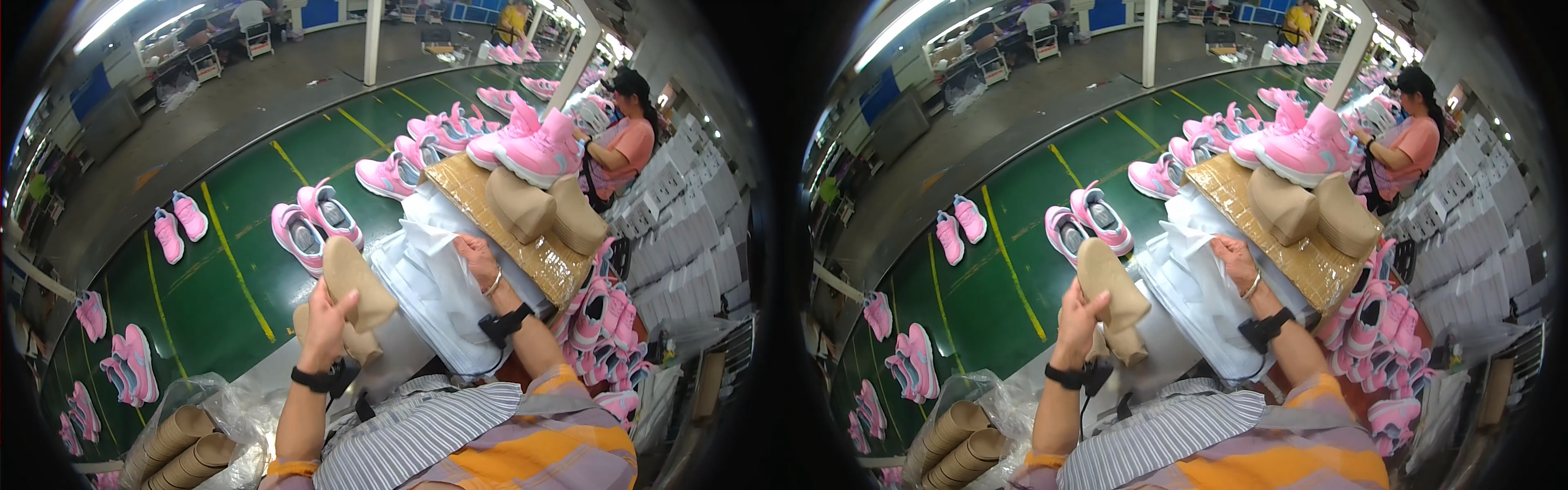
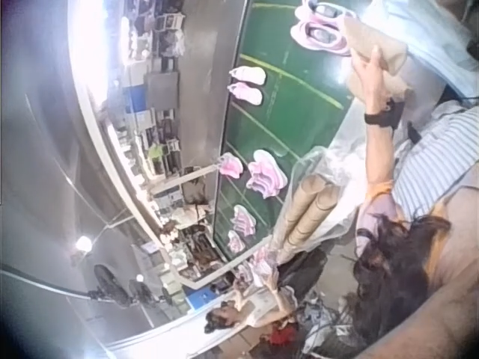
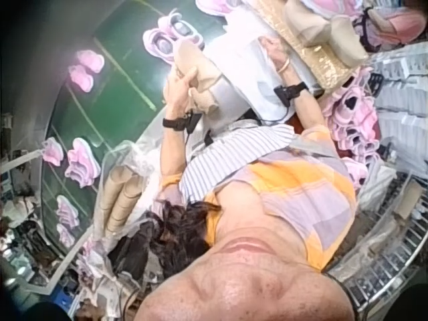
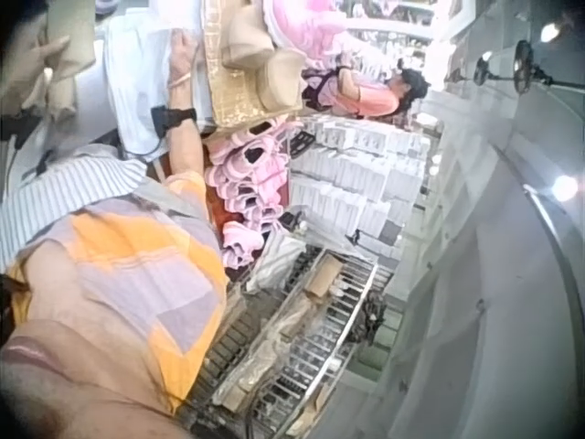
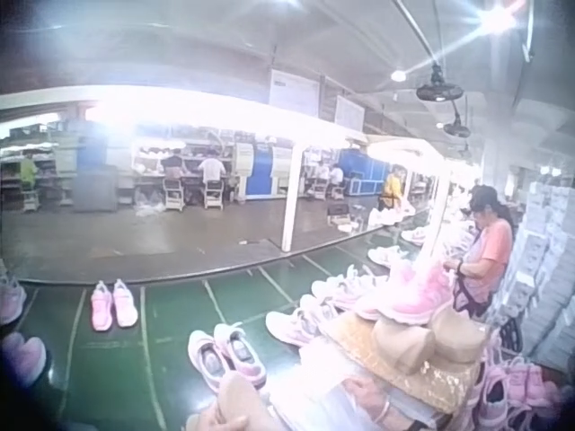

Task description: Inserting cardboard forms and packing paper into shoes on a production line.

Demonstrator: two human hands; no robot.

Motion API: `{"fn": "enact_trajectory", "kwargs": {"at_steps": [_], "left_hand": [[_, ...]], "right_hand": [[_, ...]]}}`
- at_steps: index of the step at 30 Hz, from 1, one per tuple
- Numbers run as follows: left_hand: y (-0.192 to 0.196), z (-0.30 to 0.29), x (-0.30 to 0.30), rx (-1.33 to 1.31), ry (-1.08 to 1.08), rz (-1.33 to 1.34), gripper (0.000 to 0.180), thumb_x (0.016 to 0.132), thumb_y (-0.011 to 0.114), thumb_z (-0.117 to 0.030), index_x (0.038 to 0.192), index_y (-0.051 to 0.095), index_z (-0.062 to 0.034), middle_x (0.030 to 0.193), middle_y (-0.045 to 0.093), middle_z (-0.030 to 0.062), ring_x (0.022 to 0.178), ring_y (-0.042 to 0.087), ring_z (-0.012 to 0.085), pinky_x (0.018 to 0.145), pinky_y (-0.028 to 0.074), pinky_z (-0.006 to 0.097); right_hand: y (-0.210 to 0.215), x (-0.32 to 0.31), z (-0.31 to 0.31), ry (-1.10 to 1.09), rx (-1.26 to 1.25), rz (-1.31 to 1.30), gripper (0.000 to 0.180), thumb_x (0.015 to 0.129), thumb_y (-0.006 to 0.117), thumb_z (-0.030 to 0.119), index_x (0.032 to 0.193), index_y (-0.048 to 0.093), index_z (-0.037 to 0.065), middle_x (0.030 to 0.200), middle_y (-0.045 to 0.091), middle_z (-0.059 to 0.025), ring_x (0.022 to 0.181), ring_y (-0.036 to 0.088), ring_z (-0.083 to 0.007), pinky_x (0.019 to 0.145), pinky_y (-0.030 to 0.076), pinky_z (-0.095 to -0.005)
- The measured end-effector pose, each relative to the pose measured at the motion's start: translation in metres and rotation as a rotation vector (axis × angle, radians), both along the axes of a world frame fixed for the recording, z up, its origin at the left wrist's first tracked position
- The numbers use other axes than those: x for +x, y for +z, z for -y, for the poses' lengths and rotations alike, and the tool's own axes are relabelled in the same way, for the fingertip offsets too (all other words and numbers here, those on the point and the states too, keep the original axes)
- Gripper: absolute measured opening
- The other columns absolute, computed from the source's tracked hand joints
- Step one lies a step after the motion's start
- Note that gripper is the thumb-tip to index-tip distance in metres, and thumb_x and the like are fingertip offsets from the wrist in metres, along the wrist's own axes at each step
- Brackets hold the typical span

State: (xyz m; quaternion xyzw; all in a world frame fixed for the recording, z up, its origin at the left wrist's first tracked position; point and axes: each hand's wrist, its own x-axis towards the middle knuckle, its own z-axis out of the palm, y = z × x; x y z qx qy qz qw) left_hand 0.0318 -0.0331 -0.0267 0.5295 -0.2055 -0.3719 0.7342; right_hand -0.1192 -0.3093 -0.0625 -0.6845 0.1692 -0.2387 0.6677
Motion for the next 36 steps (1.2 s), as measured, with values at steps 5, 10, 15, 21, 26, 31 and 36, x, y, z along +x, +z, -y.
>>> {"fn": "enact_trajectory", "kwargs": {"at_steps": [5,10,15,21,26,31,36], "left_hand": [[0.004,-0.005,0.039,-0.158,0.207,-0.187,0.041,0.082,0.06,0.002,0.121,0.046,-0.0003,0.111,0.059,0.0088,0.098,0.059,0.0168,0.086,0.049,0.031],[-0.033,-0.012,0.054,-0.241,0.409,0.034,0.035,0.081,0.065,0.0,0.114,0.053,-0.0012,0.104,0.063,0.0067,0.091,0.06,0.0132,0.081,0.05,0.028],[-0.031,-0.005,0.052,-0.389,0.486,0.026,0.028,0.081,0.065,-0.003,0.109,0.059,-0.0015,0.101,0.064,0.0038,0.088,0.06,0.0099,0.078,0.049,0.025],[-0.01,-0.064,0.042,-0.515,0.516,-0.177,0.046,0.078,0.056,0.009,0.122,0.047,-0.0033,0.105,0.06,0.0063,0.097,0.061,0.018,0.079,0.054,0.031],[0.01,-0.097,0.033,-0.257,0.448,0.18,0.046,0.076,0.063,0.006,0.119,0.051,-0.0033,0.108,0.06,0.0058,0.101,0.058,0.0155,0.086,0.048,0.029],[0.042,-0.15,0.047,-0.05,0.1,0.421,0.059,0.075,0.068,0.002,0.129,0.042,-0.001,0.128,0.049,0.0065,0.12,0.045,0.0164,0.099,0.04,0.035],[0.026,-0.16,0.032,-0.521,0.443,0.122,0.051,0.082,0.066,-0.012,0.127,0.044,-0.0031,0.115,0.052,0.0052,0.109,0.05,0.014,0.093,0.042,0.031]], "right_hand": [[0.024,0.034,-0.041,-0.055,0.823,0.452,0.035,0.095,0.049,0.025,0.115,0.054,-0.003,0.106,0.063,-0.0122,0.095,0.062,-0.0197,0.083,0.051,-0.0316],[0.065,0.091,-0.088,0.246,0.985,0.511,0.035,0.094,0.05,0.028,0.116,0.054,0.0,0.107,0.062,-0.0099,0.093,0.063,-0.0191,0.08,0.052,-0.033],[0.051,0.15,-0.135,0.268,0.302,0.313,0.039,0.096,0.045,0.033,0.104,0.063,-0.001,0.116,0.059,-0.0109,0.101,0.059,-0.0182,0.088,0.047,-0.03],[0.085,0.185,-0.203,0.569,-0.353,0.339,0.033,0.095,0.047,0.015,0.123,0.053,0.0,0.131,0.048,-0.0178,0.125,0.043,-0.0277,0.105,0.032,-0.034],[0.107,0.206,-0.227,0.763,-0.722,0.318,0.095,0.074,0.074,0.021,0.145,0.012,0.009,0.145,0.026,-0.0198,0.136,0.023,-0.0321,0.11,0.021,-0.036],[0.157,0.223,-0.241,0.899,-0.711,0.215,0.093,0.058,0.071,0.018,0.137,0.022,0.011,0.126,0.041,-0.0206,0.118,0.043,-0.0333,0.103,0.033,-0.0366],[0.169,0.215,-0.257,0.737,0.031,0.476,0.099,0.057,0.066,0.005,0.14,0.013,0.02,0.118,0.044,-0.0107,0.107,0.049,-0.022,0.093,0.043,-0.035]]}}
